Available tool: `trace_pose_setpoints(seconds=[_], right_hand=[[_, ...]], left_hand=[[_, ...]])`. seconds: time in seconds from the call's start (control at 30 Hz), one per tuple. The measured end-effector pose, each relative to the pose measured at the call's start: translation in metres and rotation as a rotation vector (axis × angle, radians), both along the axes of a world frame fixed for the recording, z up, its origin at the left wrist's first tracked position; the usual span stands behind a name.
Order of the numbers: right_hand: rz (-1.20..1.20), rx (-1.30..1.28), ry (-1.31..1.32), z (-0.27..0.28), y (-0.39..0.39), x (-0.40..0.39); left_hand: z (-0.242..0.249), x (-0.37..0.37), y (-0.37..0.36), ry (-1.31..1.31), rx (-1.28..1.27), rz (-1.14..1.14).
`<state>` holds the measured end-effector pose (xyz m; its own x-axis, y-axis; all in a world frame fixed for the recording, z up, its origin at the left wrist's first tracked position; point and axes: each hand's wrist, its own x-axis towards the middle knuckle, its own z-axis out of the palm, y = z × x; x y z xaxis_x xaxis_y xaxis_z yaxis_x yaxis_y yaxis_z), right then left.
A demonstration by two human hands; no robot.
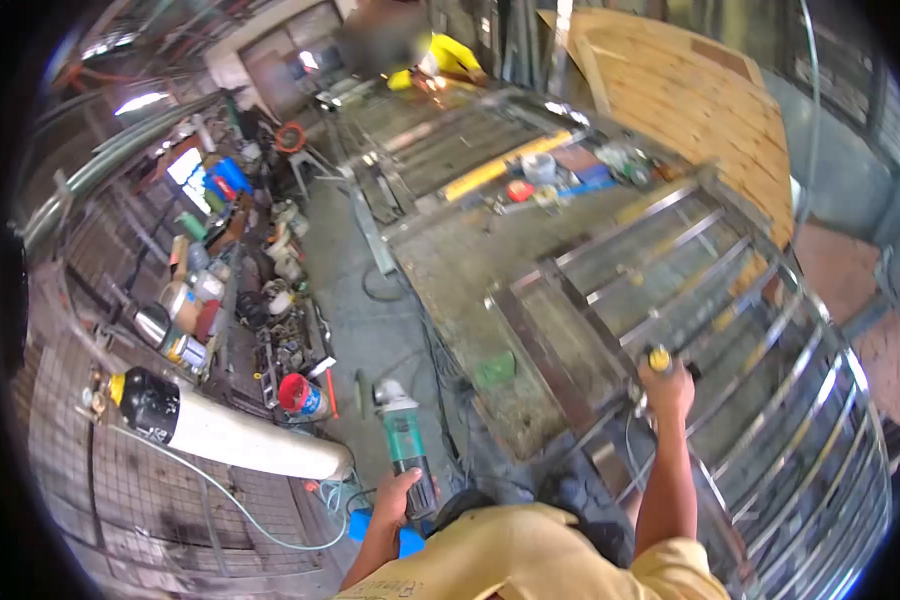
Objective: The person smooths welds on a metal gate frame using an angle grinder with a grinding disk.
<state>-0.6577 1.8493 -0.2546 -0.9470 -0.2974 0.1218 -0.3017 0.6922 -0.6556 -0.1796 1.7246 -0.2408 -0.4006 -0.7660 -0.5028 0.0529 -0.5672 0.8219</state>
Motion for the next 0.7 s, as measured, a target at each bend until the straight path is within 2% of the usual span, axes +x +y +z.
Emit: trace_pose_setpoints(seconds=[0.13, 0.23, 0.37, 0.53, 0.57, 0.6, 0.63, 0.7], right_hand=[[-0.018, -0.03, -0.038, -0.011, 0.007, -0.006], [-0.031, -0.059, -0.042, 0.004, 0.02, 0.008], [-0.09, -0.059, 0.14, -0.009, 0.043, 0.026], [-0.032, -0.132, -0.073, 0.042, 0.041, 0.094], [-0.093, -0.126, -0.112, 0.046, 0.048, 0.11], [-0.111, -0.07, -0.084, 0.048, 0.049, 0.122], [-0.14, -0.014, -0.072, 0.049, 0.048, 0.133], [-0.175, 0.067, -0.133, 0.065, 0.039, 0.152]], left_hand=[[0.024, -0.051, -0.073, -0.356, -0.413, -0.068], [0.033, -0.089, -0.134, -0.469, -0.545, -0.113], [0.006, -0.145, -0.233, -0.531, -0.542, -0.272], [-0.023, -0.218, -0.317, -0.695, -0.661, -0.197], [-0.024, -0.231, -0.329, -0.753, -0.617, -0.281], [-0.022, -0.244, -0.347, -0.81, -0.594, -0.389], [-0.029, -0.254, -0.357, -0.76, -0.609, -0.393], [-0.061, -0.277, -0.386, -0.874, -0.707, -0.363]])
